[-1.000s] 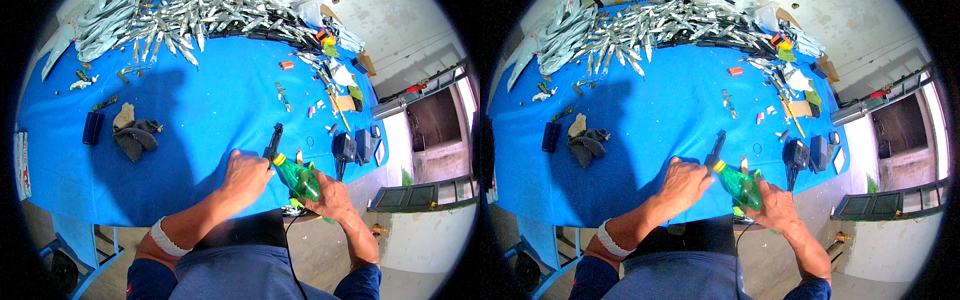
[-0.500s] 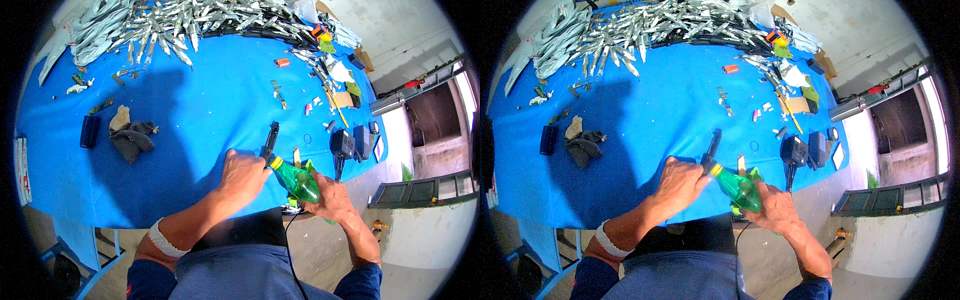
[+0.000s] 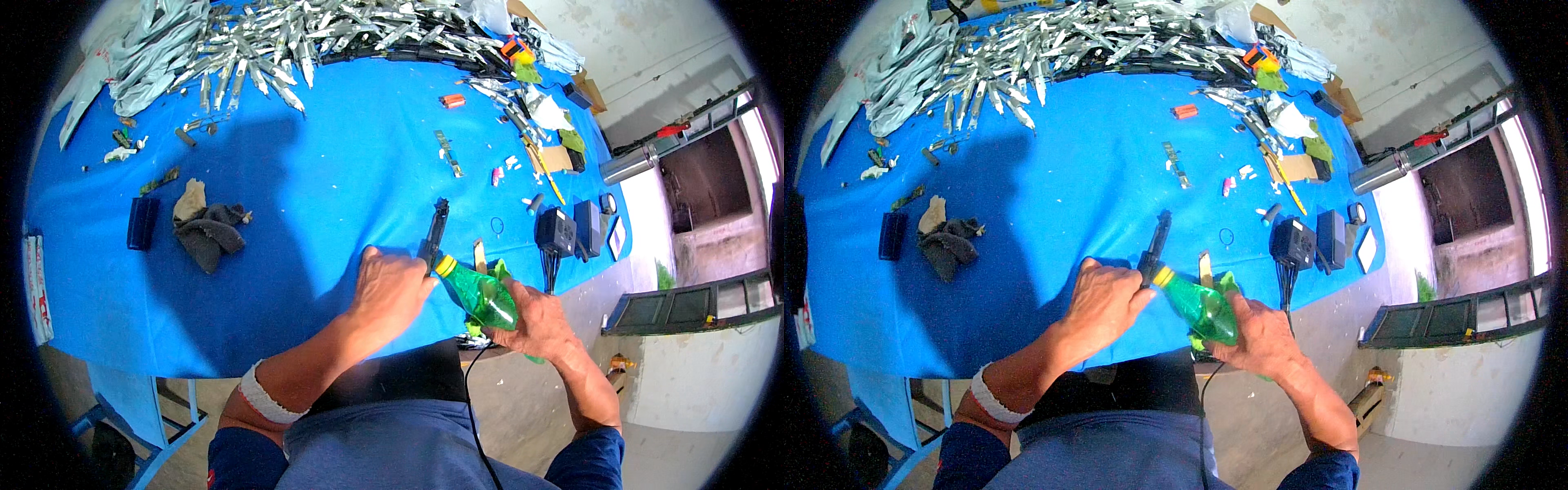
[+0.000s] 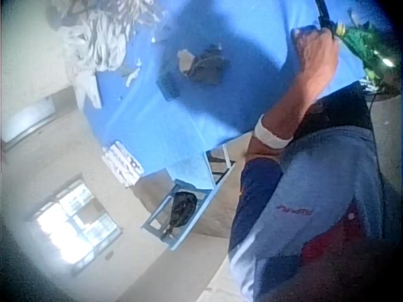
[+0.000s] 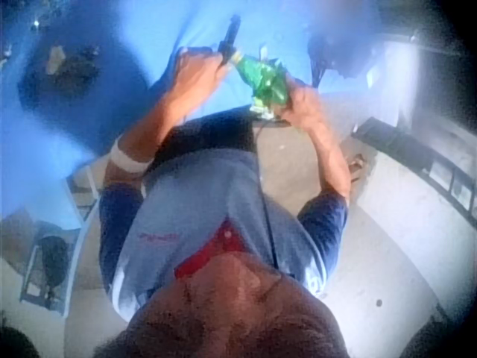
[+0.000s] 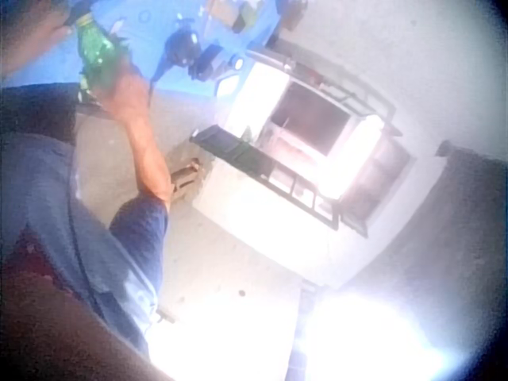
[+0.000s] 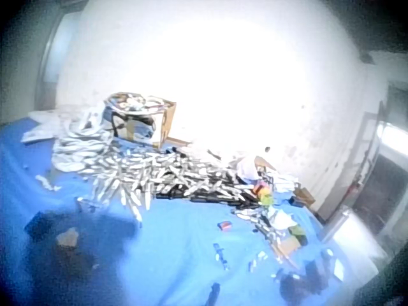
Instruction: The person uses a soldering iron to work on a small electronic component held in their left hand. They briefly pick up a green bottle and pour liquid onto the component before continuing to solder. The workspace is cluttered with various electronic parts and tools.
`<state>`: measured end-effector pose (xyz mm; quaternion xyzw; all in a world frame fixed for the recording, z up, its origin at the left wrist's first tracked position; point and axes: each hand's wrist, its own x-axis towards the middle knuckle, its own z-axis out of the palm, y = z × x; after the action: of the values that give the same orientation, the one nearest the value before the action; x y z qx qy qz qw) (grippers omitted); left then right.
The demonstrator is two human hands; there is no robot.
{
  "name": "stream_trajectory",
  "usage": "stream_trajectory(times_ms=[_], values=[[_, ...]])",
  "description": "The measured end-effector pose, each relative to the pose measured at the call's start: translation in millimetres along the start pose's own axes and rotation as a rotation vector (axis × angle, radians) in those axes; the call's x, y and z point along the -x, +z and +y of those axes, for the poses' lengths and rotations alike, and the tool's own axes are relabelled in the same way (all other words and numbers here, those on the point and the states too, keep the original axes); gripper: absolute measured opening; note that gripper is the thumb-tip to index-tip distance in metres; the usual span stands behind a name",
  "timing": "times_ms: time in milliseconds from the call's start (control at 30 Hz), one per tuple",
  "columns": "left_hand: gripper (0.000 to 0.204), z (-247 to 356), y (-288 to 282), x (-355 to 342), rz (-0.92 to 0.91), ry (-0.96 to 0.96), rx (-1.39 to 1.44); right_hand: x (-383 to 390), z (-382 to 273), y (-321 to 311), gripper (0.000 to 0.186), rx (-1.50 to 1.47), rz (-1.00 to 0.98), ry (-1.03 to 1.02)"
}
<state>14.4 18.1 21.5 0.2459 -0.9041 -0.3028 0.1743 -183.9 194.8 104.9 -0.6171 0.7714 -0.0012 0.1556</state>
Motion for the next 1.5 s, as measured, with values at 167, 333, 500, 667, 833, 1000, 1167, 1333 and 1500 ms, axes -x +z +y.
stream_trajectory(times_ms=[167,333,500,667,833,1000,1167,1333,1500], values=[[0.031,0,2,0,0.021,0.007,-0.013,2,1,4,0.082,-0.122,0.082,0.049],[0.035,0,1,-1,0.017,0.010,-0.009,12,12,21,0.081,-0.349,0.190,0.216],[0.035,1,5,-2,0.050,0.034,-0.052,22,36,50,0.076,-0.630,0.455,0.246],[0.040,-4,16,2,0.191,0.087,-0.062,31,42,43,0.071,-0.862,0.678,0.331],[0.038,-6,20,3,0.264,0.069,-0.159,41,53,37,0.068,-0.922,0.758,0.344],[0.038,-8,13,11,0.251,0.014,-0.231,49,52,43,0.068,-0.918,0.737,0.332],[0.037,-8,2,17,0.185,-0.053,-0.342,53,45,51,0.067,-0.962,0.691,0.247],[0.037,-14,7,18,0.202,-0.045,-0.390,60,36,56,0.068,-0.899,0.587,0.212],[0.038,-9,7,22,0.195,-0.064,-0.400,65,30,55,0.072,-0.835,0.524,0.163]])
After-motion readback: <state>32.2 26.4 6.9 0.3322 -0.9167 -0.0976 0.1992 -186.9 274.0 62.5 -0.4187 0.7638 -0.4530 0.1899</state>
